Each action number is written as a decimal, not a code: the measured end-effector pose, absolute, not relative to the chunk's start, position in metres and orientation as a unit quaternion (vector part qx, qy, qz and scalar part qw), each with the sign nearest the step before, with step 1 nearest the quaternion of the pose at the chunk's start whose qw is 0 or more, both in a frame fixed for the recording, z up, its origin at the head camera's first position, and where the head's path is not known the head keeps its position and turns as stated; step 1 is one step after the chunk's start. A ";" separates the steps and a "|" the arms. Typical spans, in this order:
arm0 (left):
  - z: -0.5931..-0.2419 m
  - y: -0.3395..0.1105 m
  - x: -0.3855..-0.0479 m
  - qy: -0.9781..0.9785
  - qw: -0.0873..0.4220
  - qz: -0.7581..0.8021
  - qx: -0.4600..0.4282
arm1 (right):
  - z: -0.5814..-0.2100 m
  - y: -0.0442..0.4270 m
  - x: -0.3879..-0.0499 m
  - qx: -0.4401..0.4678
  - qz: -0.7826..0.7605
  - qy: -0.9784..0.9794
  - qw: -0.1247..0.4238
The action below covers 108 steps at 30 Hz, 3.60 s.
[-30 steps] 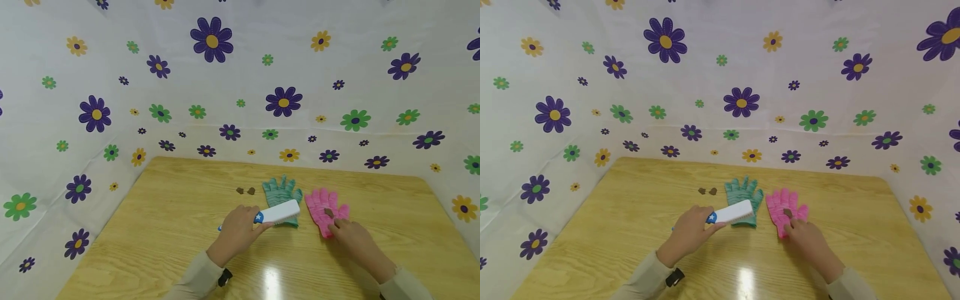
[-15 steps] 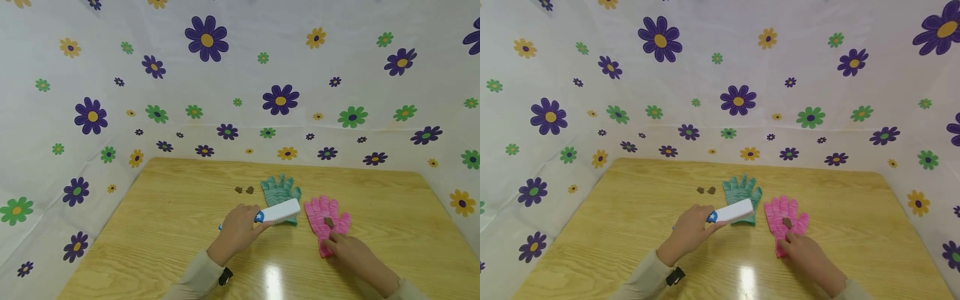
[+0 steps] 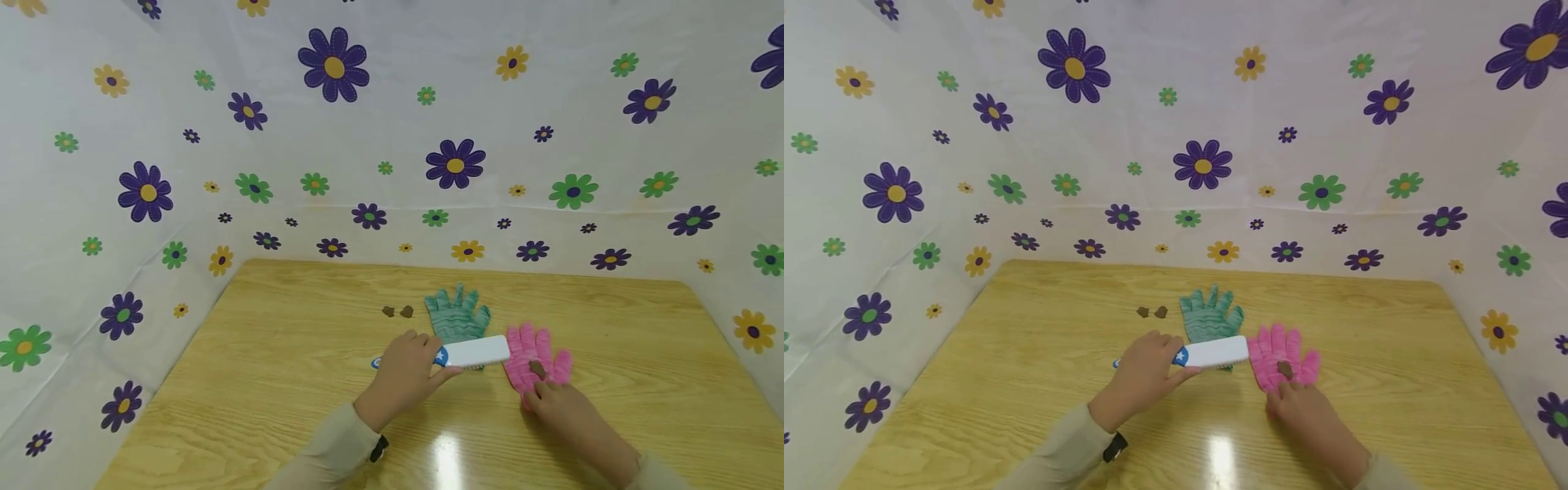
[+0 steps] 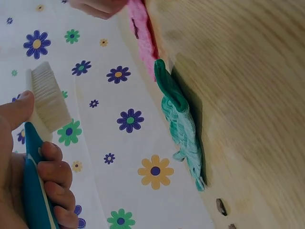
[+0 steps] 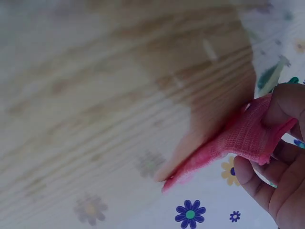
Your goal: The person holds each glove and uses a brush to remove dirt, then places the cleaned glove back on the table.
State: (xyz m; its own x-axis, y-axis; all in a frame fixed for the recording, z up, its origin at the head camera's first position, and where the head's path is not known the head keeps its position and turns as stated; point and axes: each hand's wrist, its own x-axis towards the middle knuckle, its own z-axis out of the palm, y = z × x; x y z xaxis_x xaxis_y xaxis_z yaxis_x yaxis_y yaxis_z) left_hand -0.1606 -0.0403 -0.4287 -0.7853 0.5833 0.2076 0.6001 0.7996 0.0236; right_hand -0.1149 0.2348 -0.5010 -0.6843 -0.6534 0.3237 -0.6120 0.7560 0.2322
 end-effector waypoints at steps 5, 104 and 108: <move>-0.436 -0.024 -0.165 -0.922 0.156 0.004 -0.354 | -0.504 0.239 -0.103 0.370 -0.048 -0.896 0.241; -0.487 0.054 -0.180 -0.901 -0.054 0.049 -0.428 | -0.491 0.227 -0.069 0.345 -0.080 -0.920 0.167; -0.488 0.058 -0.181 -0.912 -0.026 0.066 -0.404 | -0.493 0.227 -0.069 0.359 -0.082 -0.908 0.199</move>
